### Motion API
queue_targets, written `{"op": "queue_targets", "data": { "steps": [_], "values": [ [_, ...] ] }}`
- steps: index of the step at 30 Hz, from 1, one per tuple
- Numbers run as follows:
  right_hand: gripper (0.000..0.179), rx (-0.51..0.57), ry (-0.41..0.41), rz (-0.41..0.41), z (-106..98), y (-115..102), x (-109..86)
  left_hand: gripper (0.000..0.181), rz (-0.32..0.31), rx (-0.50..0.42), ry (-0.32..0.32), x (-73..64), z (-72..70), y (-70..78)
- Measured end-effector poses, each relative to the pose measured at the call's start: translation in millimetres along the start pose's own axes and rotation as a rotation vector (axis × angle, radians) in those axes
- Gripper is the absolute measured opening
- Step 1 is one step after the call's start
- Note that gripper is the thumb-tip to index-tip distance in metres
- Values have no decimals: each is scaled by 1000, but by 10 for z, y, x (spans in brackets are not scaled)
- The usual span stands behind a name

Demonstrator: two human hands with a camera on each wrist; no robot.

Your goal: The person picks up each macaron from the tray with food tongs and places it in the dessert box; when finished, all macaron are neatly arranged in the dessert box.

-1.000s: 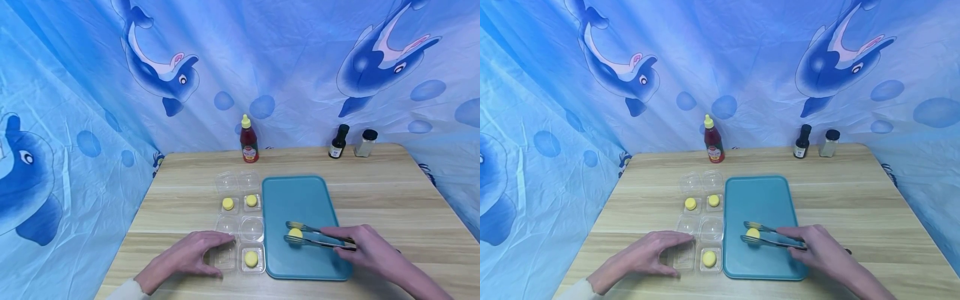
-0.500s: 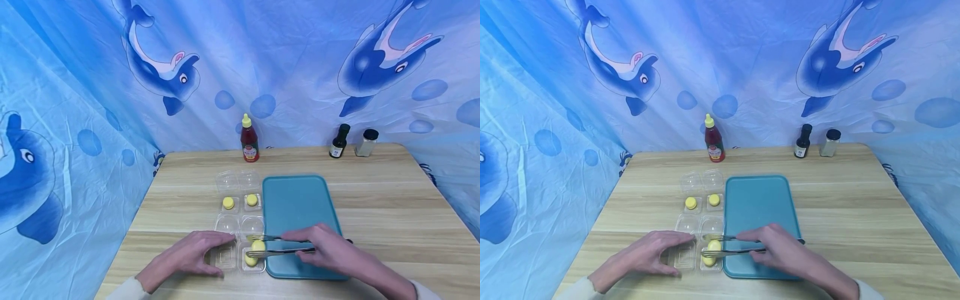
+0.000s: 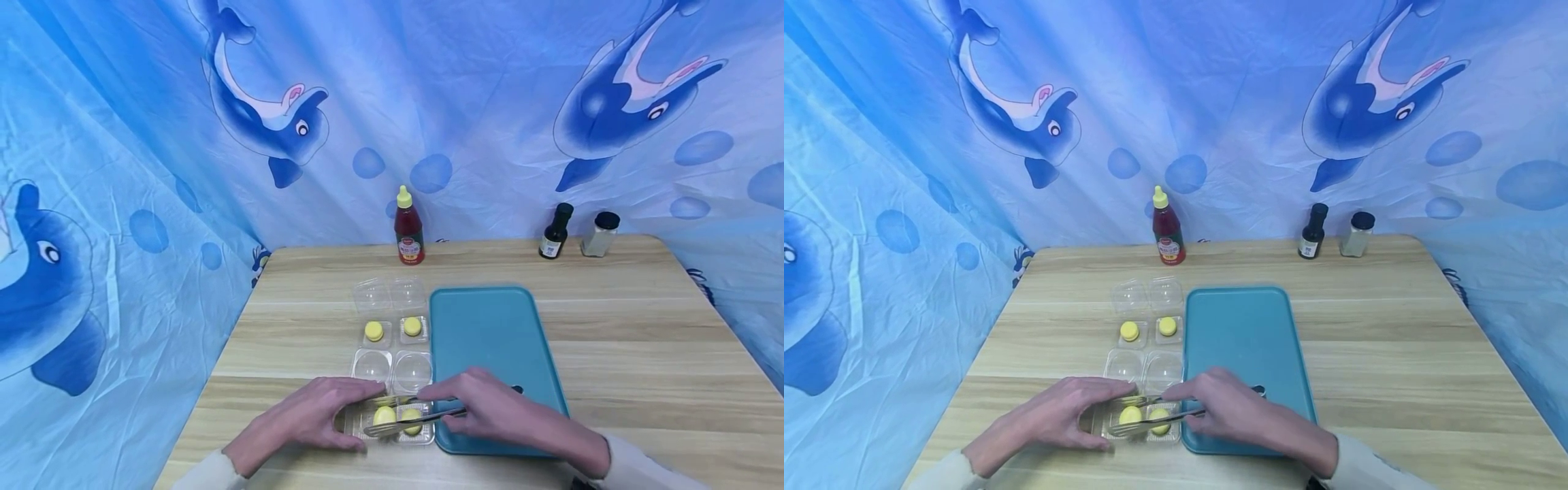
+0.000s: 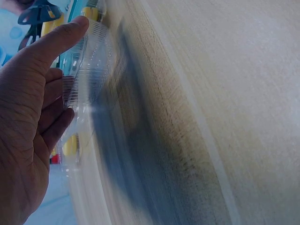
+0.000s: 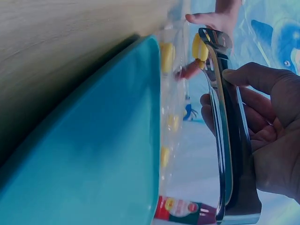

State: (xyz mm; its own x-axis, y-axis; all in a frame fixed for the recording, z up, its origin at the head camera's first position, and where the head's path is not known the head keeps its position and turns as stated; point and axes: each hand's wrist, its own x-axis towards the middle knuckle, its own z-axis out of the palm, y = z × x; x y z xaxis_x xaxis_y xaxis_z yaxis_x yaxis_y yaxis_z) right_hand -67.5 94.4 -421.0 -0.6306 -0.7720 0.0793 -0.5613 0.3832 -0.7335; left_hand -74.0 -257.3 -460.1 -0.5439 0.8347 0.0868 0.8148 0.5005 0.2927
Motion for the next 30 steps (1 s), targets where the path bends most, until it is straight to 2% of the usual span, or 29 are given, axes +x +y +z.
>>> {"op": "queue_targets", "data": {
  "steps": [6,19,30],
  "values": [
    [52,-55,11,-94,130,10,167,87,-32,-24,-18,7,-13,4],
    [52,-103,30,-136,245,39,305,87,-43,-56,-14,12,-3,12],
    [41,-127,25,-144,307,48,352,88,-26,-42,-7,23,22,11]
  ]
}}
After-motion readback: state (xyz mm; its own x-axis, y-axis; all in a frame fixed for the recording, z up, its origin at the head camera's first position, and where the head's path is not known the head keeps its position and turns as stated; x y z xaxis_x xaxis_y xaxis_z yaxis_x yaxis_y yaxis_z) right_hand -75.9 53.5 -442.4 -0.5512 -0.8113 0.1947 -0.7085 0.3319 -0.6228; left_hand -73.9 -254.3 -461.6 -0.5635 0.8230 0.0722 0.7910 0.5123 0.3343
